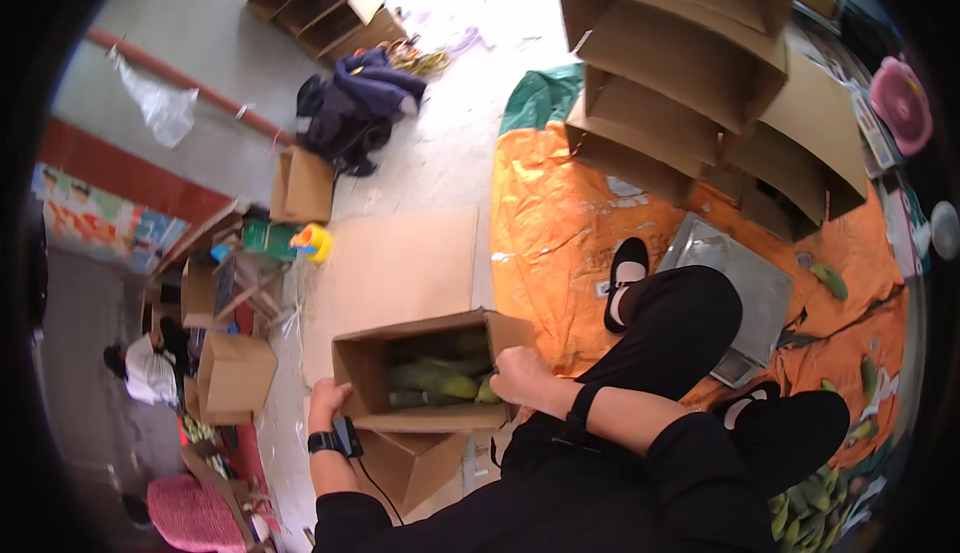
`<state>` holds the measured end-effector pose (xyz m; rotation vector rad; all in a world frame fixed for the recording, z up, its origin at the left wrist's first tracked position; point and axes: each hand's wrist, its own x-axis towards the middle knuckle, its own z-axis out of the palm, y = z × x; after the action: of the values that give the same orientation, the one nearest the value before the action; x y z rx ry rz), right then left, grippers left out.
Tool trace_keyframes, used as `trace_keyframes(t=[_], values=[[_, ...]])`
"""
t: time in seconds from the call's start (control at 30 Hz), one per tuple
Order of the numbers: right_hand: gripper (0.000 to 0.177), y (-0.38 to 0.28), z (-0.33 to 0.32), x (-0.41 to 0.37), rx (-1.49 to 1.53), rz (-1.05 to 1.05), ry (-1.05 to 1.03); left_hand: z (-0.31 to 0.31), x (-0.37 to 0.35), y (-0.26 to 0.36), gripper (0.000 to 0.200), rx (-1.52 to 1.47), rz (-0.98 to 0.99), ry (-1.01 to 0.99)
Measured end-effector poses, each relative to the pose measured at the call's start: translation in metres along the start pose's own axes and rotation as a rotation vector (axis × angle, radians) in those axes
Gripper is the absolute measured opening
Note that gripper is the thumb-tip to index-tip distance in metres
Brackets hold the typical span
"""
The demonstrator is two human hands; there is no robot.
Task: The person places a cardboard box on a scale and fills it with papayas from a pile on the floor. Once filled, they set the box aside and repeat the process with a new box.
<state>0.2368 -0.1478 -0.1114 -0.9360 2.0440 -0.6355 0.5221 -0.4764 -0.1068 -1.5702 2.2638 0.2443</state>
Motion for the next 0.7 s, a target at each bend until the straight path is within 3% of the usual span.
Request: trace_keyframes(t=[0.13,0.2,0.23,0.3,0.33,0.4,0.47,0.6,0.63,0.7], values=[[0.029,0.001,-0.004,0.001,-0.014,0.011,0.027,0.006,-0.003,-0.017,0.038,-0.145,0.063,0.112],[0.029,-0.001,-0.005,-0.001,-0.022,0.026,0.002,0.012,-0.005,-0.035,0.038,-0.56,0.121,0.374],[0.03,-0.002,-0.007,0.0,-0.023,0.048,0.012,0.025,-0.003,-0.049,0.038,-0.562,0.1,0.379],[0.031,-0.004,-0.011,0.002,-0.024,0.049,-0.025,0.042,-0.012,-0.068,0.041,-0.409,0.032,0.751],[0.031,-0.003,-0.011,0.002,-0.016,0.069,-0.045,0.048,-0.023,-0.073,0.041,-0.407,0.018,0.752],[0.032,-0.001,-0.008,0.004,-0.035,0.059,-0.052,0.065,-0.05,-0.076,0.048,-0.465,-0.297,0.236],[0.033,-0.001,-0.01,0.003,-0.05,0.055,-0.033,0.129,-0.066,-0.097,0.061,-0.451,-0.265,0.197],[0.036,0.007,-0.004,0.004,-0.05,-0.011,0.047,0.19,-0.091,-0.089,0.075,-0.419,-0.347,-0.187],[0.038,0.008,-0.003,0.004,-0.058,-0.017,0.032,0.191,-0.095,-0.08,0.075,-0.417,-0.33,-0.189],[0.04,0.008,-0.005,0.004,-0.071,-0.023,0.011,0.184,-0.097,-0.067,0.078,-0.248,-0.383,0.16]])
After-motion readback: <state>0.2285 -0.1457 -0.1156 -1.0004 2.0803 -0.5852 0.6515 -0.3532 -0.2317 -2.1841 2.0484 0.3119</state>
